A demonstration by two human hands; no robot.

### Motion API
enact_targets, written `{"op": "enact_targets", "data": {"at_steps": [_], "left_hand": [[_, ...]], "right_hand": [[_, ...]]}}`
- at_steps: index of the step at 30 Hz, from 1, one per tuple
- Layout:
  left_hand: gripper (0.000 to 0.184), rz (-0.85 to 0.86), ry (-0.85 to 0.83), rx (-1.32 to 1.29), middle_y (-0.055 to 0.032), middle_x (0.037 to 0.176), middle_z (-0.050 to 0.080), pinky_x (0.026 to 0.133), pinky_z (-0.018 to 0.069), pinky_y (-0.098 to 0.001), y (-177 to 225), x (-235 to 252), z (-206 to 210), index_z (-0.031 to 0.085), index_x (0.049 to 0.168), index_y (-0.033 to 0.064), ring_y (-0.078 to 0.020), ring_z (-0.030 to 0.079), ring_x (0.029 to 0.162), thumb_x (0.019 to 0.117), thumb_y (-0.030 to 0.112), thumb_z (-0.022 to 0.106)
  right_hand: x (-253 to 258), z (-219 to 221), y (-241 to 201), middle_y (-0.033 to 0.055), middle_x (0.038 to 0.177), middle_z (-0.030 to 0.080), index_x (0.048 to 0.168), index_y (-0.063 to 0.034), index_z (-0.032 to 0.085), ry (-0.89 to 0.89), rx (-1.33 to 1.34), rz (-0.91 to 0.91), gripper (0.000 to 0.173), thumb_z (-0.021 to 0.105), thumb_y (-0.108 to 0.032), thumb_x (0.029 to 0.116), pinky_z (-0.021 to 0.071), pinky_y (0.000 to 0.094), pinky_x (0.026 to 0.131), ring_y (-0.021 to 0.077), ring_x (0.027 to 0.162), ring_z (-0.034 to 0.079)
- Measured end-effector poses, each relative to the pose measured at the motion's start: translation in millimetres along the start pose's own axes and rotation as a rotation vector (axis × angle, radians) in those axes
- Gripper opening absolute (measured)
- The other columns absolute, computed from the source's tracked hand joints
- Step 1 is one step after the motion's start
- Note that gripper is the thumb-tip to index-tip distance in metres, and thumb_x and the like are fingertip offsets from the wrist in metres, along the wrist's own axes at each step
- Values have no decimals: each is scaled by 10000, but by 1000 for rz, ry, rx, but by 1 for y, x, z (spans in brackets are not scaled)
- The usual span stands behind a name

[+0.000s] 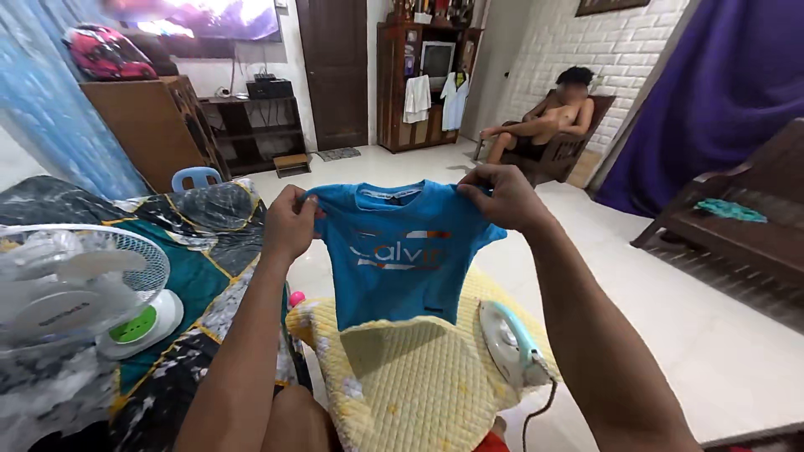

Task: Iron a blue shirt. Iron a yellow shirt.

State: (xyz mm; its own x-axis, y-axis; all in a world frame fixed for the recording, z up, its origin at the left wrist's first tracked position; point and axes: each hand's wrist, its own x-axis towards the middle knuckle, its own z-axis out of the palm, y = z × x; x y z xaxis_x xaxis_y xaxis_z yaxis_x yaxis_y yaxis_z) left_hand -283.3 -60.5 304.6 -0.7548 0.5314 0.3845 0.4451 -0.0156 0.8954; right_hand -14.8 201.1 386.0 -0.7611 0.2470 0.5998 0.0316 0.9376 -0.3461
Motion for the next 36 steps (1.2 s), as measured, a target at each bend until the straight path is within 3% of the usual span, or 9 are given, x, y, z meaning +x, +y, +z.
{"op": "enact_targets", "data": {"at_steps": [4, 7, 11, 16, 21, 25, 27, 30, 36], "left_hand": [[285, 134, 176, -104, -131, 991, 631, 668, 621, -492, 16, -22, -1, 543, 1146, 47, -241, 690, 791, 1102, 300, 418], [259, 314, 281, -281, -41, 1073, 613, 769, 628, -397, 26, -37, 1, 527, 1197, 69, -135, 683, 926, 1092, 246, 369], [205, 359, 314, -385, 38, 999, 614, 756, 611, -305, 36, -42, 16, 494, 1169, 118, -50, 672, 876, 1112, 242, 340], [258, 194, 204, -190, -27, 874, 571, 721, 541, -354, 20, -28, 25, 503, 1112, 88, -104, 600, 766, 1115, 273, 323], [265, 131, 212, -54, -91, 919, 598, 725, 535, -436, 2, -17, 13, 489, 1194, 76, -193, 623, 804, 1115, 281, 341], [352, 328, 50, 196, -131, 1114, 686, 795, 575, -491, -4, -14, 3, 489, 1447, 147, -239, 691, 901, 1116, 195, 381], [370, 400, -76, 323, -128, 1246, 680, 899, 560, -544, -8, -11, -5, 591, 1386, 125, -263, 689, 1051, 1101, 136, 356], [228, 320, -167, 421, -106, 1058, 686, 798, 566, -522, -8, -10, -13, 631, 1225, 104, -236, 680, 901, 1085, 159, 459], [193, 293, -200, 509, -55, 738, 610, 617, 528, -465, 4, -15, -23, 666, 1134, 111, -203, 590, 631, 1045, 270, 602]], "right_hand": [[-21, 5, -24, 60, 918, 643, 1025, -33, 700, 313, 36, -147, 155, 620, -165, 1013, 521, 255, 682, 103, 778, 603], [-36, 16, -37, 79, 981, 639, 1031, 0, 652, 533, 108, -346, 259, 513, -214, 1074, 549, 318, 810, 146, 918, 625], [-34, 37, -47, 85, 1110, 572, 992, -58, 655, 693, 105, -390, 302, 455, -260, 1093, 479, 343, 977, 176, 1124, 550], [-20, 44, -28, 81, 938, 579, 1054, -163, 785, 496, -68, -178, 236, 603, -310, 1030, 432, 521, 856, 250, 927, 556], [-32, 26, -20, 14, 768, 693, 1088, -108, 765, 222, 94, -56, 176, 625, -200, 1036, 510, 290, 531, 74, 554, 560], [-37, 17, -16, -14, 650, 619, 1047, -152, 785, 156, 44, 15, 174, 629, -227, 1029, 457, 332, 473, 93, 494, 504], [-38, 11, -14, -9, 654, 620, 1022, -155, 774, 128, -6, 54, 175, 617, -231, 1035, 473, 371, 488, 117, 508, 526], [-39, 3, -14, 25, 657, 641, 1019, -133, 732, 106, -37, 121, 174, 596, -236, 1054, 513, 417, 484, 160, 501, 574], [-42, -3, -25, 42, 691, 666, 1046, -90, 687, 121, -88, 138, 169, 564, -204, 1072, 556, 375, 519, 152, 537, 625]]}}
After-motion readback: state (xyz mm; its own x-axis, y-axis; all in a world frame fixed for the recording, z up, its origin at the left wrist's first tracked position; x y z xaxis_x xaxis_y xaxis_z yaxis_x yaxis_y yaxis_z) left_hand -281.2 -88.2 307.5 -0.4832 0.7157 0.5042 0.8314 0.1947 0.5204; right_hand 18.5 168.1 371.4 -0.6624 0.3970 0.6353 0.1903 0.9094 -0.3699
